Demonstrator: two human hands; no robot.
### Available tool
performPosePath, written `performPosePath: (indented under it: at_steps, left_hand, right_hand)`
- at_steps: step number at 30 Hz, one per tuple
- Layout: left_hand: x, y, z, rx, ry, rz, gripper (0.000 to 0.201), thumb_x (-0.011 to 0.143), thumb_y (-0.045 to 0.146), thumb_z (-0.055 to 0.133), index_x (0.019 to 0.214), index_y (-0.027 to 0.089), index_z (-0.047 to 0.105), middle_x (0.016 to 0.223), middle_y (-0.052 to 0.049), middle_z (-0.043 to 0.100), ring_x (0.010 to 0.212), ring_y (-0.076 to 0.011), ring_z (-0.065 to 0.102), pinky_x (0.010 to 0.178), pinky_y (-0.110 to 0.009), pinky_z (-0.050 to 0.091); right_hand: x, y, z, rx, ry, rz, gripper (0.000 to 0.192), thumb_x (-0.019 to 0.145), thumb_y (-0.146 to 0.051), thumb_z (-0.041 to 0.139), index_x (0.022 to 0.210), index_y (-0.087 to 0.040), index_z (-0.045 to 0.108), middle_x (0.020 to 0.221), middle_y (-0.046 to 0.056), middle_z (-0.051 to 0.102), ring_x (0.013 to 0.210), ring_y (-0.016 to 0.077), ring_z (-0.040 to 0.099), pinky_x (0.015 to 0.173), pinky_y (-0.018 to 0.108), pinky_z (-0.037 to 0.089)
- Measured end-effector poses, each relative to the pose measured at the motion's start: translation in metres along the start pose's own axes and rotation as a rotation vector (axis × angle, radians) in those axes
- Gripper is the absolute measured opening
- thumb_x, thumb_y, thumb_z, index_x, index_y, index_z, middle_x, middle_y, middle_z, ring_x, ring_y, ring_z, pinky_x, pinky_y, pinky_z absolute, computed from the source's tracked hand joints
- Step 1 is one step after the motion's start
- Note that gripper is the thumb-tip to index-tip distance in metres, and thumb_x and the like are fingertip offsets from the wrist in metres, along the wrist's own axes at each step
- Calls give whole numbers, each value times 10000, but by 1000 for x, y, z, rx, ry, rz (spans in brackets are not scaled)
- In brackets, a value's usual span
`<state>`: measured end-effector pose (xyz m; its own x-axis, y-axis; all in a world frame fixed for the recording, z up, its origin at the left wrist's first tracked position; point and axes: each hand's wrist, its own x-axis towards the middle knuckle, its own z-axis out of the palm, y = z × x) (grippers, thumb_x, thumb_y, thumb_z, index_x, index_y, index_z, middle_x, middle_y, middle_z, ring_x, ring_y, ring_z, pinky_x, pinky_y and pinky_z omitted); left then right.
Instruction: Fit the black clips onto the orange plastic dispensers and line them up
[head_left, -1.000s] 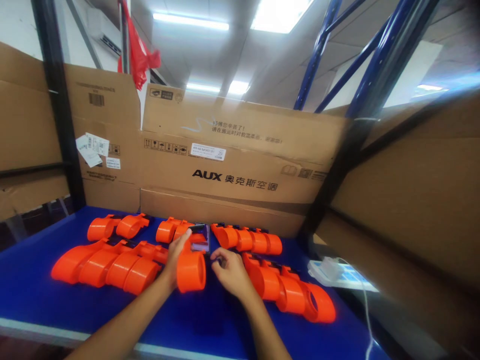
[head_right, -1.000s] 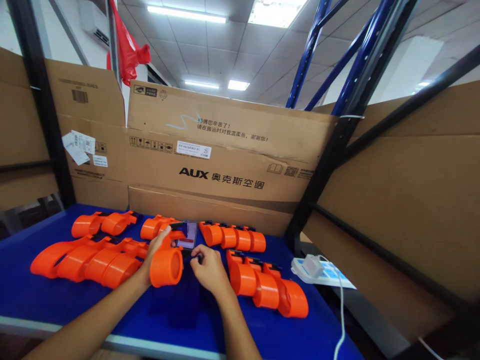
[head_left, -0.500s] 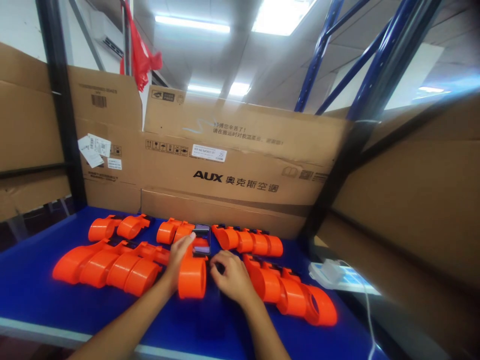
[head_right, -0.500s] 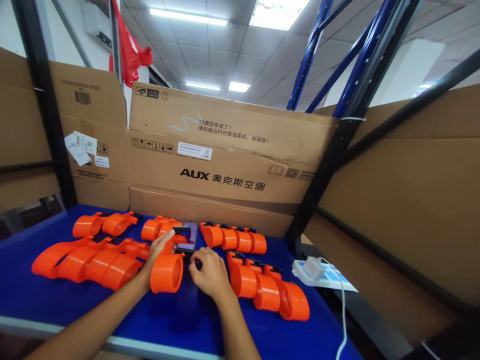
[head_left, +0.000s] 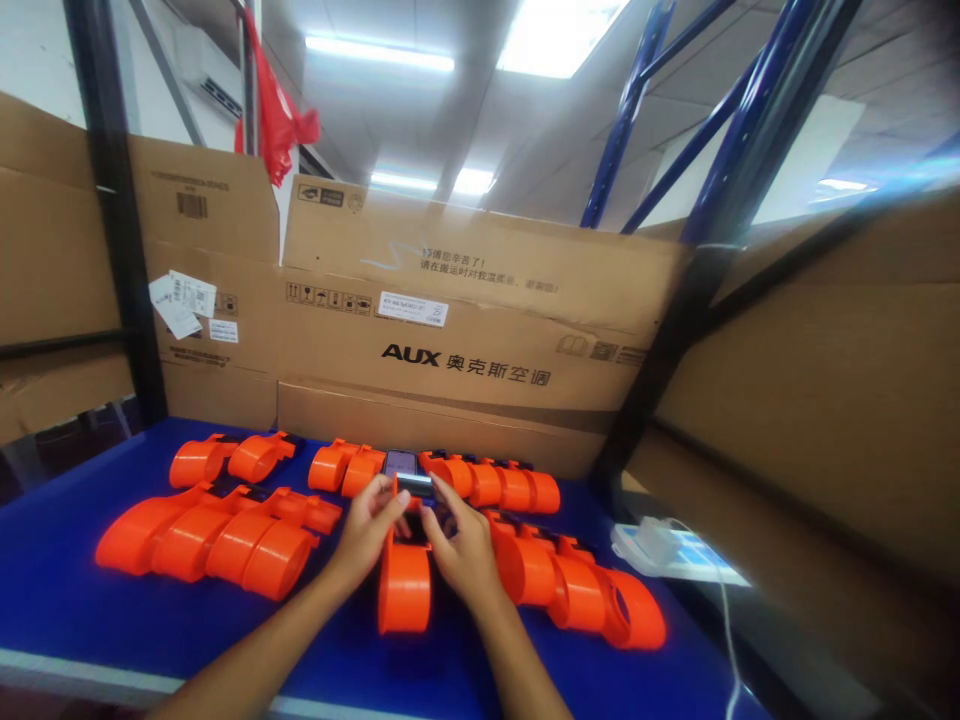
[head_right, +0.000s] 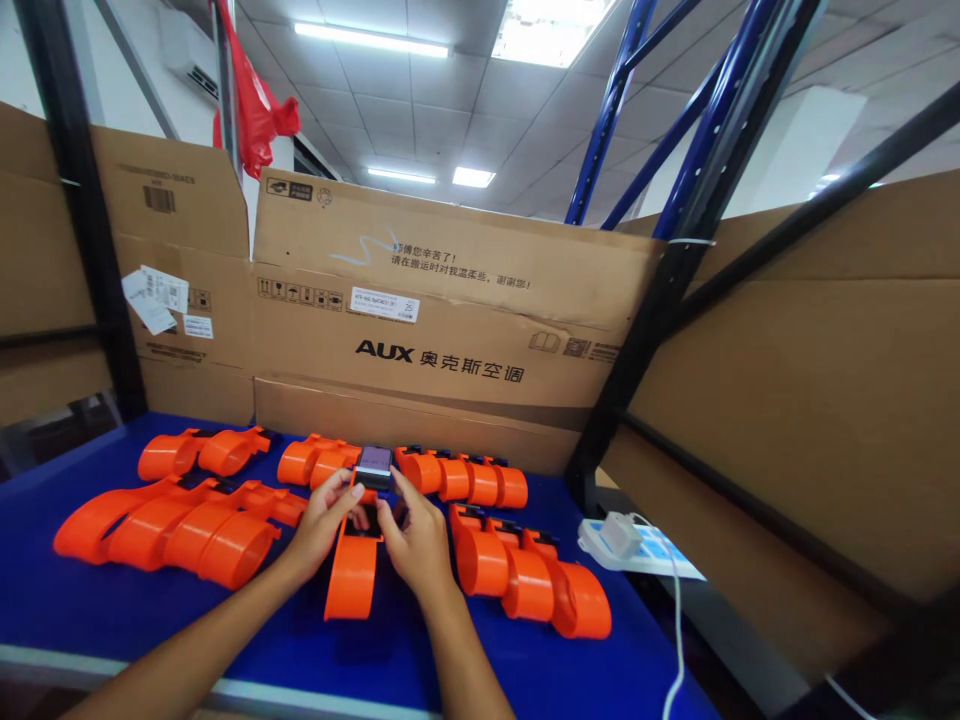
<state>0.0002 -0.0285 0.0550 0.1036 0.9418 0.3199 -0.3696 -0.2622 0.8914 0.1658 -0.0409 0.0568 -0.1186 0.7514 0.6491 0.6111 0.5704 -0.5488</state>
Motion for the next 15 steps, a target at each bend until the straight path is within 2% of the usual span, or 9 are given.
performPosePath:
  at_steps: [4,9,15]
  left_hand:
    - [-4,2,4,12,-20,-15,393,766,508,736,943,171,638,651,6,645,476,-139,583,518,-253,446]
    - [-3,-2,3,25,31,-47,401,757,533,737,876,156,671,547,27,590,386,-92,471,431,-219,361]
    - [0,-6,-3,20,37,-85,372,749,523,744,783,164,655,402,73,442,321,-63,352,377,-199,256]
  right_hand:
    - [-1,3,4,-14,39,-35,466,928,-333,551,1371,-191,575,780,37,696,587,153,600,573,249,512]
    - [-3,3,8,-36,63,-97,442,902,-304,570,1326,-188,617,771,44,698,634,169,635,628,272,551]
    - [-2,1,10,-37,63,-215,418,915,-243,531,1318,-190,627,988,98,748,789,198,698,739,309,579]
